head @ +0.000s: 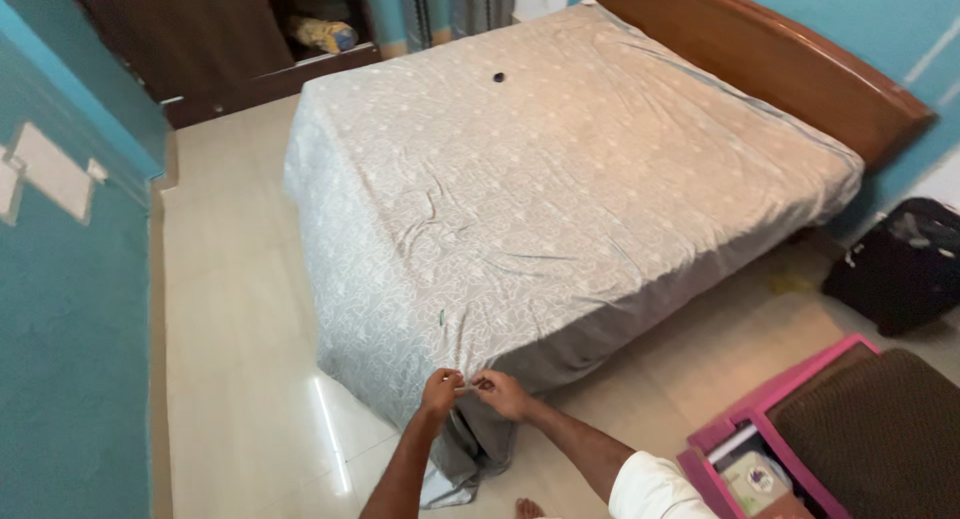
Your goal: The person gathers several small medical containers and a paper package from a bed, then places them into a drawer in a small pink side table and straightens the bedspread.
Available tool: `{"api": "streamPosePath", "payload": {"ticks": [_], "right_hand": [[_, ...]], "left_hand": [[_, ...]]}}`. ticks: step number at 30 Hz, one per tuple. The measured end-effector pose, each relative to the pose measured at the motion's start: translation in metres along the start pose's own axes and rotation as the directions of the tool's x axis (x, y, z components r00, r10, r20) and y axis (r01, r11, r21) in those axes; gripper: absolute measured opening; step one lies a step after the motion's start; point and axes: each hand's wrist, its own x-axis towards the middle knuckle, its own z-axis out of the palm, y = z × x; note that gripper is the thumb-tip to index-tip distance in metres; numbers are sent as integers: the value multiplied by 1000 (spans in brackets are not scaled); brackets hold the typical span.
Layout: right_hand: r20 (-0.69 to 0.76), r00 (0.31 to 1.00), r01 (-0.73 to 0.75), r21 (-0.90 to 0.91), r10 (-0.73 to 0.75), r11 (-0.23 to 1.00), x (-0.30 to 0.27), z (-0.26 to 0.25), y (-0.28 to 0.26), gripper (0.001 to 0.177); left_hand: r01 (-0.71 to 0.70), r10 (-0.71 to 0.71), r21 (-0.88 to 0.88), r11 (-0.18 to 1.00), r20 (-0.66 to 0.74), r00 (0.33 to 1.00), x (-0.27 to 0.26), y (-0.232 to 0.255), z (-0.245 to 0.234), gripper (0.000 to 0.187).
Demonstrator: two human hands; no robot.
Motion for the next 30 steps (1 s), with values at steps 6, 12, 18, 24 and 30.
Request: {"api": "streamPosePath", "payload": {"ticks": [6, 12, 18, 24, 30], "right_hand": [[85, 996, 40, -26, -38, 999, 44, 4, -1, 28], [167, 986, -17, -16, 19, 1000, 96, 17, -5, 33], [268, 963, 8, 69, -27, 998, 130, 37, -7, 28], [350, 934, -118, 127, 67, 985, 157, 74, -12, 32], [368, 921, -119, -41, 126, 992, 194, 120, -37, 31]], "left_hand": [[-1, -4, -85, 996, -53, 999, 18, 6, -25, 31], [-25, 0, -113, 993, -214, 977, 33, 15, -64, 30], [-29, -17, -148, 989, -301, 954, 32, 4, -99, 29], [-19, -70, -229, 973, -377, 924, 28, -8, -149, 29], [-47, -52, -244, 969, -385, 922, 33, -12, -215, 29]]}}
